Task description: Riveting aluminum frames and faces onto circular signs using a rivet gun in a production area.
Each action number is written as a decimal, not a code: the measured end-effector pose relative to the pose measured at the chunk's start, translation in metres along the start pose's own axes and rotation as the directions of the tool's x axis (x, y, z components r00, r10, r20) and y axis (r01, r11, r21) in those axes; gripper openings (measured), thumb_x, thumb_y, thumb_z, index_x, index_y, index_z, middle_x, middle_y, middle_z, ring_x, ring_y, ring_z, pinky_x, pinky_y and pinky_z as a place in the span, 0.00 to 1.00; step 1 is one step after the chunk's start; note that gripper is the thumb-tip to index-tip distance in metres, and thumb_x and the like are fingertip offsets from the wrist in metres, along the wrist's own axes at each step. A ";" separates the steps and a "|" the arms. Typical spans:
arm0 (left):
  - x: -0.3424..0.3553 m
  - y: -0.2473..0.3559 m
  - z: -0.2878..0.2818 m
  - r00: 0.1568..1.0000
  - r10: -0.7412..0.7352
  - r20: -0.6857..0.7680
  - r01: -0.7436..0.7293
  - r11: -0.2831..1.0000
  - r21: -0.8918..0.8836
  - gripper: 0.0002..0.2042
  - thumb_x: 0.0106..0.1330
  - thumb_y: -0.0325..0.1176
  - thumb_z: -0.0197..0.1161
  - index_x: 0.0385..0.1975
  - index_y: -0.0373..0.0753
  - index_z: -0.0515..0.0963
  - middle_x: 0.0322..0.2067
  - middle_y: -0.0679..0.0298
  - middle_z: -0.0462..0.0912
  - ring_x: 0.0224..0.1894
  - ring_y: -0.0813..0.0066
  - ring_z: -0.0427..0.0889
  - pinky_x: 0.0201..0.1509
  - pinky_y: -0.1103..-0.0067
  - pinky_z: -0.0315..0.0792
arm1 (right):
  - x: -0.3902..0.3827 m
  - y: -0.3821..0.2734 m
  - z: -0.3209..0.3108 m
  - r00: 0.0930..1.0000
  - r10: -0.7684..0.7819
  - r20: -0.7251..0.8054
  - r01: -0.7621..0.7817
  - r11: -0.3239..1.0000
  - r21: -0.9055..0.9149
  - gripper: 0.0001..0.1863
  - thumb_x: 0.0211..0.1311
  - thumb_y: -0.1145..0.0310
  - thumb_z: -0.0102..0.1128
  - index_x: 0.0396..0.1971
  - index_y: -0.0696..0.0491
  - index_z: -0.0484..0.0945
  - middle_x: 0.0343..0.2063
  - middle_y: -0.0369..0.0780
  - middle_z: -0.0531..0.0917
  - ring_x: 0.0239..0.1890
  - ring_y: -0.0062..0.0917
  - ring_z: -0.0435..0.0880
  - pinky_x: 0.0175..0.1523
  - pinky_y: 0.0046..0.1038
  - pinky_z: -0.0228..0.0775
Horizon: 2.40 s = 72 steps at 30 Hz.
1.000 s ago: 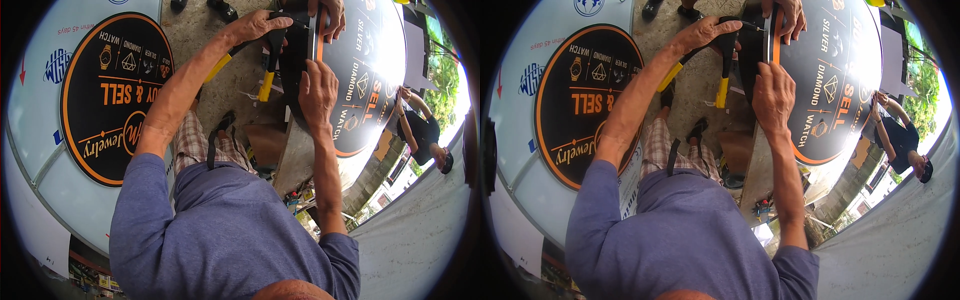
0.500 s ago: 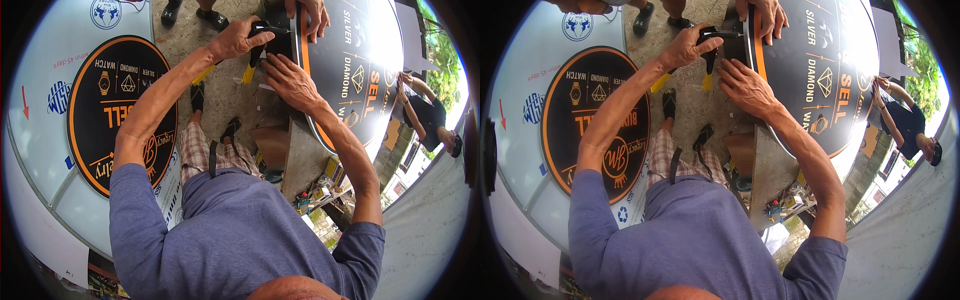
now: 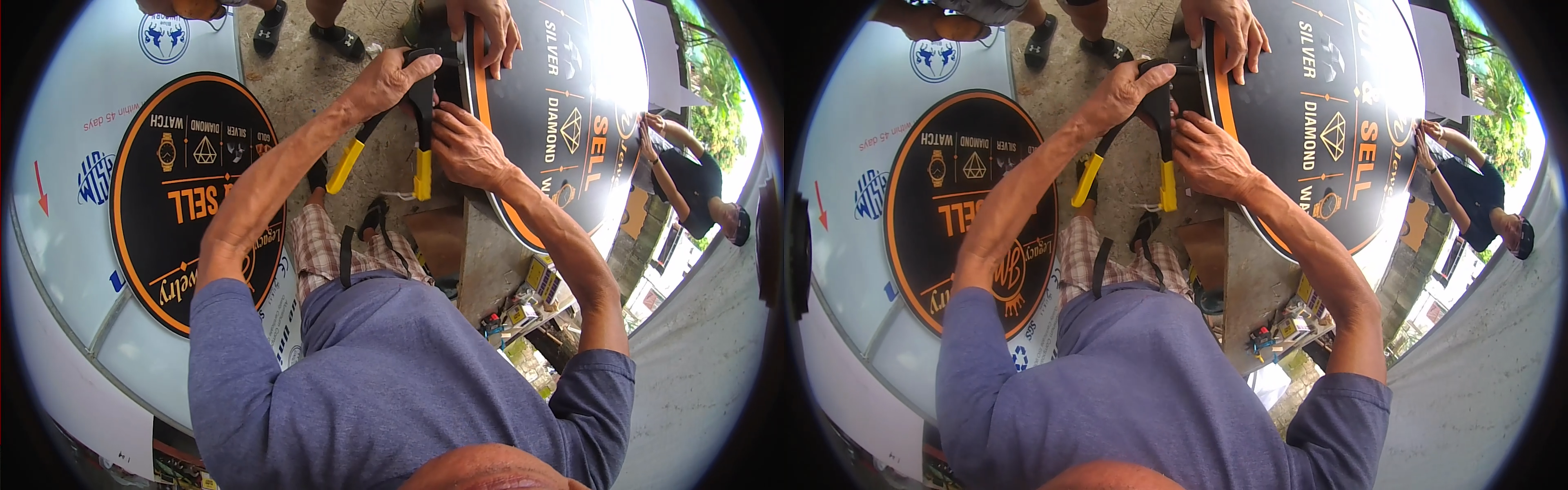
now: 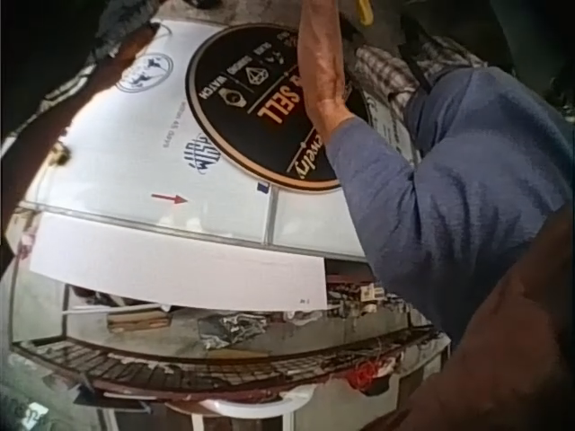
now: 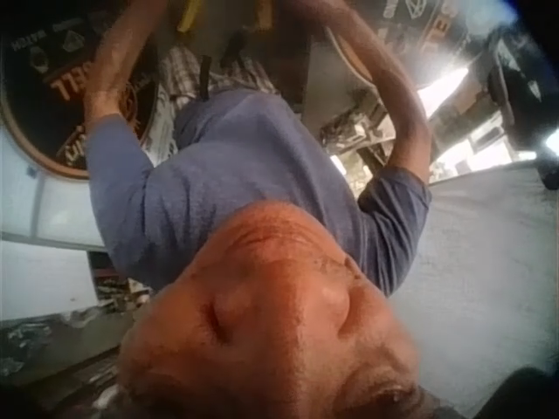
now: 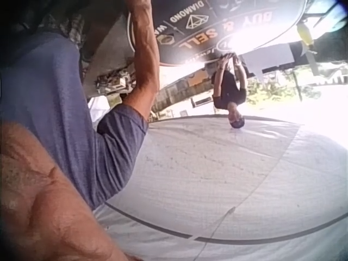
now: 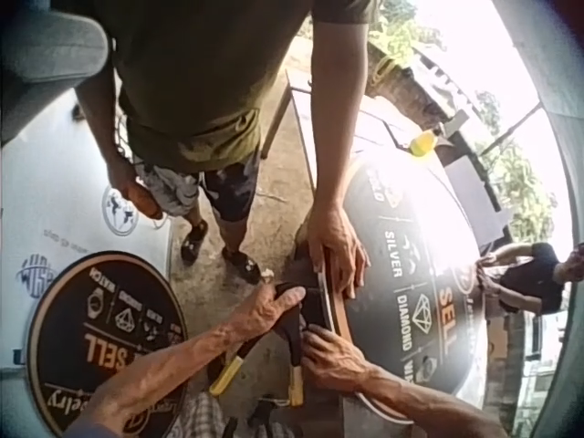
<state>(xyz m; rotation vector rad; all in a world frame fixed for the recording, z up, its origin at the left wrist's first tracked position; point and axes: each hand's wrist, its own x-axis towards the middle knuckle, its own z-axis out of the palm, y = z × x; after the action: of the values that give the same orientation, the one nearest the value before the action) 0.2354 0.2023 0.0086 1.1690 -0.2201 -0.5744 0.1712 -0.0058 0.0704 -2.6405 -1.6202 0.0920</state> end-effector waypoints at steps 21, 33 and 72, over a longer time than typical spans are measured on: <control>-0.005 -0.004 0.028 0.981 -0.067 -0.182 0.042 0.990 -0.137 0.23 0.74 0.51 0.58 0.43 0.30 0.75 0.27 0.51 0.86 0.25 0.58 0.89 0.29 0.71 0.87 | 0.042 -0.168 0.006 0.289 0.953 0.087 -0.944 0.268 0.193 0.72 0.47 0.28 0.69 0.74 0.68 0.43 0.65 0.67 0.56 0.64 0.58 0.63 0.63 0.56 0.59; -0.099 -0.057 0.063 0.968 -0.180 0.173 0.250 0.724 -0.643 0.37 0.73 0.55 0.58 0.69 0.29 0.62 0.64 0.44 0.71 0.69 0.53 0.70 0.78 0.57 0.58 | 0.029 -0.166 0.002 0.233 0.972 0.001 -0.930 0.223 0.292 0.67 0.37 0.46 0.77 0.71 0.70 0.50 0.58 0.59 0.66 0.55 0.50 0.71 0.55 0.48 0.65; -0.082 0.029 0.008 0.824 -0.285 0.489 0.538 0.664 -0.520 0.34 0.53 0.15 0.50 0.66 0.16 0.58 0.66 0.28 0.63 0.67 0.23 0.64 0.59 0.39 0.75 | -0.025 -0.136 -0.002 0.376 0.918 -0.127 -0.814 0.393 0.428 0.22 0.70 0.75 0.54 0.63 0.58 0.67 0.37 0.49 0.75 0.35 0.44 0.81 0.38 0.42 0.75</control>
<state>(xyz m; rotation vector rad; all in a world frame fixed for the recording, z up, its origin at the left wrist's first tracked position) 0.1724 0.2470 0.0485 0.4080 -0.0493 -1.1886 0.0393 0.0331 0.0817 -2.6962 0.0929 -0.0976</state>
